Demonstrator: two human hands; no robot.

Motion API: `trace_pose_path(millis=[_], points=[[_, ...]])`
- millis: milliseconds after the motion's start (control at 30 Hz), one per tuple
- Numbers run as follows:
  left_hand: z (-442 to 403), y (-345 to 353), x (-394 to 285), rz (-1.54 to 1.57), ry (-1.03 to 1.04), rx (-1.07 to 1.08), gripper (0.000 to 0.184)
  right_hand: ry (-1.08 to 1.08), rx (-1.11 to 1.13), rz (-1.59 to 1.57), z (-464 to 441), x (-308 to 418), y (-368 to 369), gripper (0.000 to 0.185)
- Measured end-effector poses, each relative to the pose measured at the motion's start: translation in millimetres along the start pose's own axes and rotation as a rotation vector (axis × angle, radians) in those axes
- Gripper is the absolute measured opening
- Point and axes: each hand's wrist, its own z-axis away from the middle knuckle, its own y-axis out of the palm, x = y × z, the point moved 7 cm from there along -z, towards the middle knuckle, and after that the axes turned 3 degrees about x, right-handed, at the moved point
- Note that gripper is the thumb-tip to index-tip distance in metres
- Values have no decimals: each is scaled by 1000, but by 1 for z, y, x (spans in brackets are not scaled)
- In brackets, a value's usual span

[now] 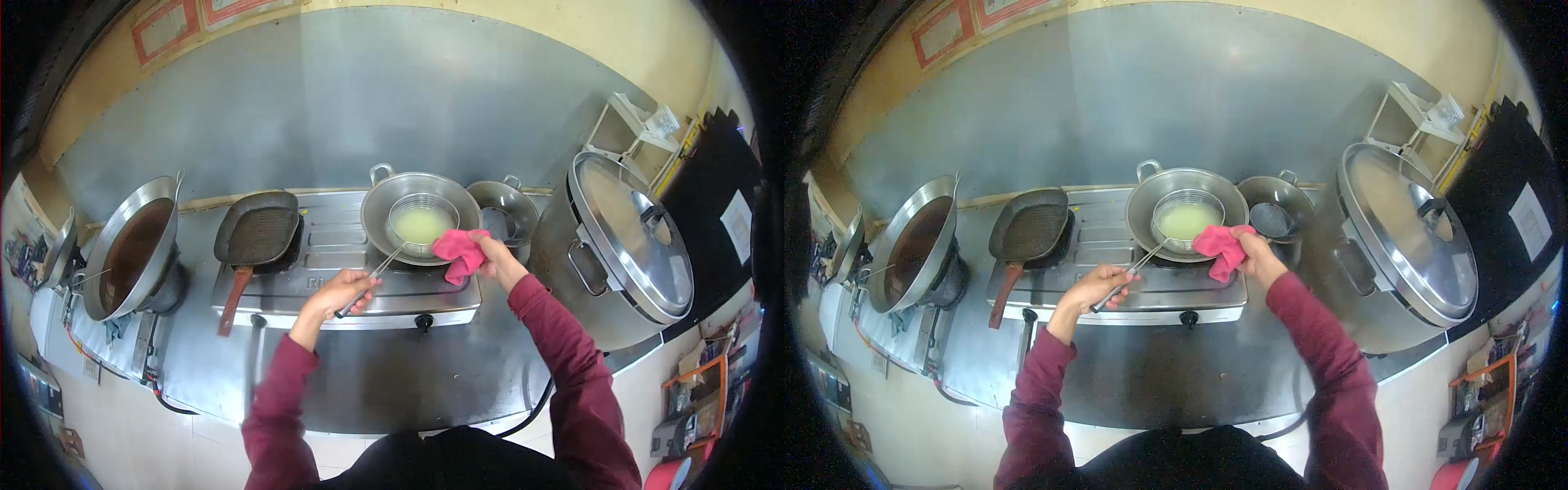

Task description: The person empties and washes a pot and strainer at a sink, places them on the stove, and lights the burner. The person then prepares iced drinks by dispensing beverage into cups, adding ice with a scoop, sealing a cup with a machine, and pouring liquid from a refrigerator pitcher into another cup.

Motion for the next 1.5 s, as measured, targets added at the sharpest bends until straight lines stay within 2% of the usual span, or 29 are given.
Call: trace_pose_path(millis=[100,200,300,400,533,667,767,867,967,1067,1267,1367,1467,1500], points=[[5,7,2,102,24,-47,26,145,69,-23,0,-2,-9,24],[3,8,7,117,58,-58,26,130,139,-50,13,4,-11,27],[5,9,4,79,53,-79,25,-37,38,124,33,17,-23,25],[11,8,5,63,55,-79,26,-89,64,205,52,24,-47,24],[14,6,3,-1,56,-115,27,-92,240,71,73,16,-37,30],[5,4,5,-15,49,-109,28,-20,153,-59,70,7,8,37],[4,3,4,-38,40,-107,27,8,-21,74,31,-3,3,33],[1,-1,6,-35,57,-103,28,66,13,47,-9,-13,-12,27],[4,2,7,45,66,-128,32,37,98,-59,-25,-18,-26,27],[9,3,5,136,79,-146,38,-45,120,0,-10,-11,-15,26],[3,10,17,202,102,-55,41,-274,-3,35,-9,-14,-24,23],[20,18,11,283,108,-44,49,-302,-26,34,12,-10,-18,21],[53,8,23,279,207,-347,53,-369,-13,68,26,-3,-22,25],[75,-1,30,103,245,-480,53,-388,22,70,35,3,-17,23]])
